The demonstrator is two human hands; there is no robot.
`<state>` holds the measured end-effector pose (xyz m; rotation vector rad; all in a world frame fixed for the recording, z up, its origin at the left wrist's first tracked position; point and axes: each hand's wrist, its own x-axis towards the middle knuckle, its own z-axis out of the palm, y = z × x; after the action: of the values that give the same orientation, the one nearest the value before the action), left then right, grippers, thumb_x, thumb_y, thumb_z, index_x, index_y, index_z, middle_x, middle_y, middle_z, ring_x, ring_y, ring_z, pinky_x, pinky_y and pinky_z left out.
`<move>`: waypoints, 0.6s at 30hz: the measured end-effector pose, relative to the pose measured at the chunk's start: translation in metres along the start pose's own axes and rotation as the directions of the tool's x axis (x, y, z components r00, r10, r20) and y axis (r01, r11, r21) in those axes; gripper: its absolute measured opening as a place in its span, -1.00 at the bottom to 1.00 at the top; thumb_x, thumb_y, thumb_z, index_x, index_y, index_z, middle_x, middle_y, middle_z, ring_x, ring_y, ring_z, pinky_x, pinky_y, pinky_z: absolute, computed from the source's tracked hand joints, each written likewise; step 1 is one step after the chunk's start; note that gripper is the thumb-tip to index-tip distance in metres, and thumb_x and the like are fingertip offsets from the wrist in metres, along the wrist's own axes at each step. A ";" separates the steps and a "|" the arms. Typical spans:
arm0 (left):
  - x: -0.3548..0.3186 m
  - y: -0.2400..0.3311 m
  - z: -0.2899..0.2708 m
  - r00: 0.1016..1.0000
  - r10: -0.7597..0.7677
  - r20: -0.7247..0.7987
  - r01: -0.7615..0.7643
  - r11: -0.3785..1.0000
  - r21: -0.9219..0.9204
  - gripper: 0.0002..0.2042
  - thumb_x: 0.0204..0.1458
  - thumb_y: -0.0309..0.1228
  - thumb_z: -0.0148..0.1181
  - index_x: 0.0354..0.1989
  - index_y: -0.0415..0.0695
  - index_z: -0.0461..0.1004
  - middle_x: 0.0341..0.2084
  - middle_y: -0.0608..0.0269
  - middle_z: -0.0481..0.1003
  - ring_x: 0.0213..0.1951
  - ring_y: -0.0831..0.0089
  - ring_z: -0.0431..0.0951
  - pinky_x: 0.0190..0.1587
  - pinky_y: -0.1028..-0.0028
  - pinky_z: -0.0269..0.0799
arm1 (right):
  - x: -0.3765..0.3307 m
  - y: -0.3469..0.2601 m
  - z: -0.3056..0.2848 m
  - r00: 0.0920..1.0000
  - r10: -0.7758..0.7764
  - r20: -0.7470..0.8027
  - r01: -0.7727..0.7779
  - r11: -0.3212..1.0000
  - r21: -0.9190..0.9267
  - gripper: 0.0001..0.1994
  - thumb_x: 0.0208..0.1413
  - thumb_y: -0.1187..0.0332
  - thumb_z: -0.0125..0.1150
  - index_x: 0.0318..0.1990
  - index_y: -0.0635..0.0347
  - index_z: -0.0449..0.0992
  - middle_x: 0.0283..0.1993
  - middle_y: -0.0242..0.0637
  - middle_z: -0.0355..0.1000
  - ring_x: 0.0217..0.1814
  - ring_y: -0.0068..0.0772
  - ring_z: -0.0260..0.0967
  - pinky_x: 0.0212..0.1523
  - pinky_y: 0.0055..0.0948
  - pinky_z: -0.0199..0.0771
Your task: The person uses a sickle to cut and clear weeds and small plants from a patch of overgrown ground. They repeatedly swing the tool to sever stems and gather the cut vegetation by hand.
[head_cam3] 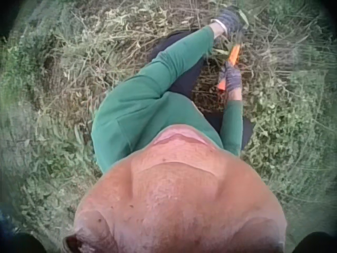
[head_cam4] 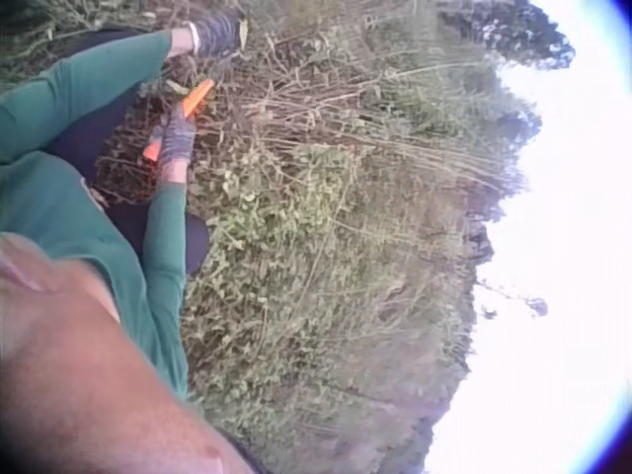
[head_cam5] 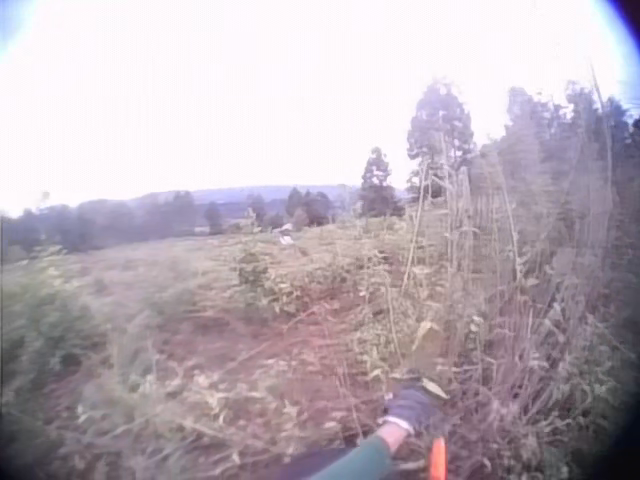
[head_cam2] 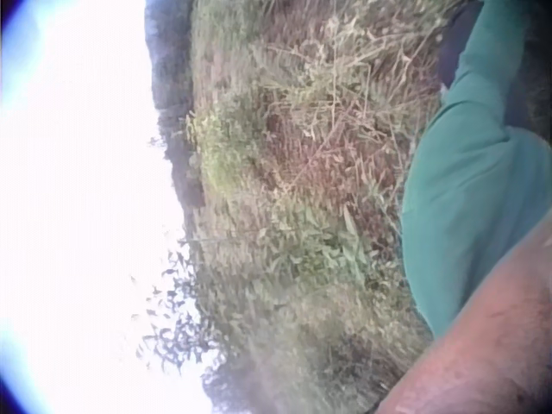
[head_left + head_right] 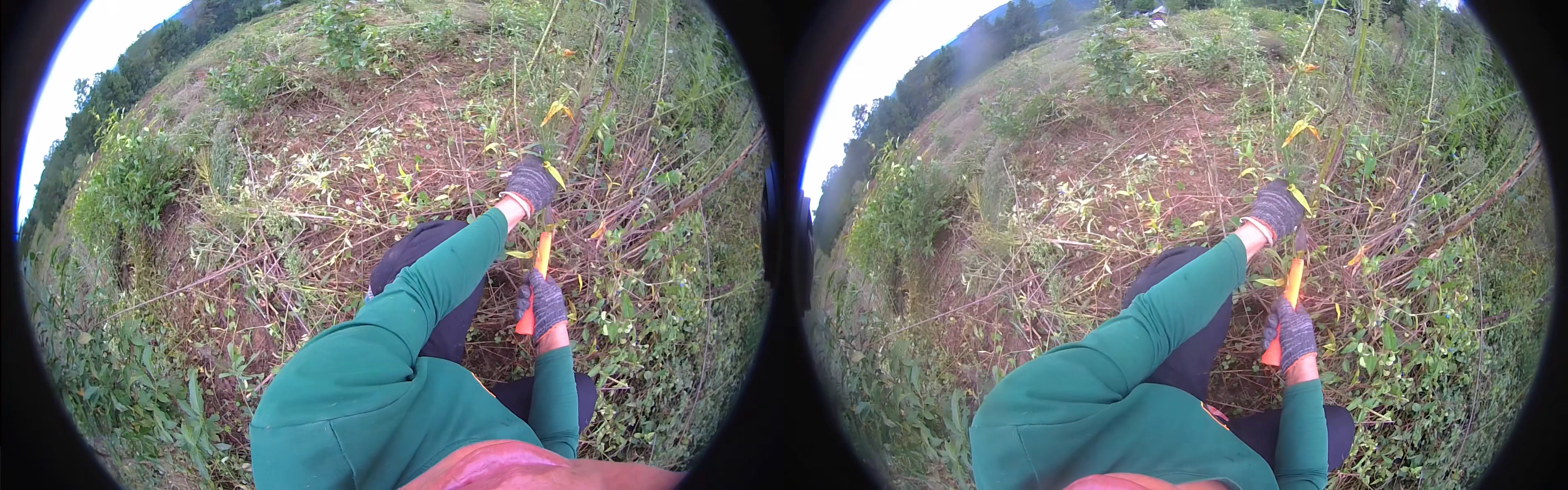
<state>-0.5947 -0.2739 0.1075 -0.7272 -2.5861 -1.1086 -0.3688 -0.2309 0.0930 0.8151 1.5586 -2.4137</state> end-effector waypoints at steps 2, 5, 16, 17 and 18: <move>0.000 0.007 -0.013 0.995 0.026 0.100 -0.024 1.000 -0.012 -0.83 -0.10 -0.33 0.08 -0.42 -0.14 0.52 -0.55 0.01 0.49 -0.43 0.06 0.51 -0.34 0.20 0.39 | 0.018 0.000 -0.004 1.000 0.016 0.018 -0.016 1.000 0.018 -0.83 0.17 0.20 0.05 -0.34 0.06 0.30 -0.66 -0.45 0.17 -0.76 -0.47 0.13 -0.78 -0.44 0.17; -0.003 -0.014 -0.030 0.914 0.276 0.297 -0.346 0.912 0.220 -0.72 -0.15 -0.20 0.16 -0.35 -0.13 0.54 -0.51 0.01 0.52 -0.41 0.06 0.52 -0.32 0.19 0.41 | 0.027 0.003 0.006 1.000 0.006 0.004 -0.006 1.000 0.001 -0.82 0.18 0.19 0.04 -0.33 0.06 0.30 -0.67 -0.45 0.15 -0.76 -0.47 0.11 -0.77 -0.44 0.16; 0.001 0.027 0.002 0.998 0.065 0.026 -0.051 0.935 -0.351 -0.61 0.06 -0.09 0.07 -0.14 -0.19 0.44 -0.29 -0.03 0.53 -0.19 0.02 0.48 -0.10 0.19 0.34 | 0.003 0.003 0.009 0.998 -0.048 -0.041 0.041 0.987 -0.155 -0.83 0.16 0.28 0.07 -0.34 0.10 0.25 -0.70 -0.41 0.17 -0.80 -0.44 0.14 -0.82 -0.42 0.18; 0.004 0.029 0.010 0.994 0.112 -0.006 -0.109 0.951 -0.290 -0.63 0.11 -0.12 0.01 -0.14 -0.19 0.44 -0.29 -0.04 0.53 -0.19 0.01 0.48 -0.10 0.19 0.34 | -0.002 0.007 0.007 0.997 -0.060 -0.046 0.051 0.984 -0.168 -0.83 0.16 0.28 0.07 -0.34 0.10 0.24 -0.70 -0.41 0.16 -0.80 -0.44 0.14 -0.82 -0.42 0.18; 0.004 0.032 0.018 0.974 0.222 0.042 -0.218 0.972 -0.090 -0.69 0.17 -0.22 -0.12 -0.14 -0.18 0.44 -0.30 -0.06 0.52 -0.17 0.01 0.47 -0.12 0.18 0.36 | -0.008 0.011 0.004 0.996 -0.073 -0.052 0.062 0.981 -0.182 -0.83 0.16 0.28 0.07 -0.34 0.11 0.24 -0.70 -0.41 0.16 -0.80 -0.44 0.14 -0.82 -0.42 0.19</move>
<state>-0.5821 -0.2406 0.1161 -1.0474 -2.4375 -1.1481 -0.3588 -0.2412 0.0898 0.8165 1.8231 -2.2695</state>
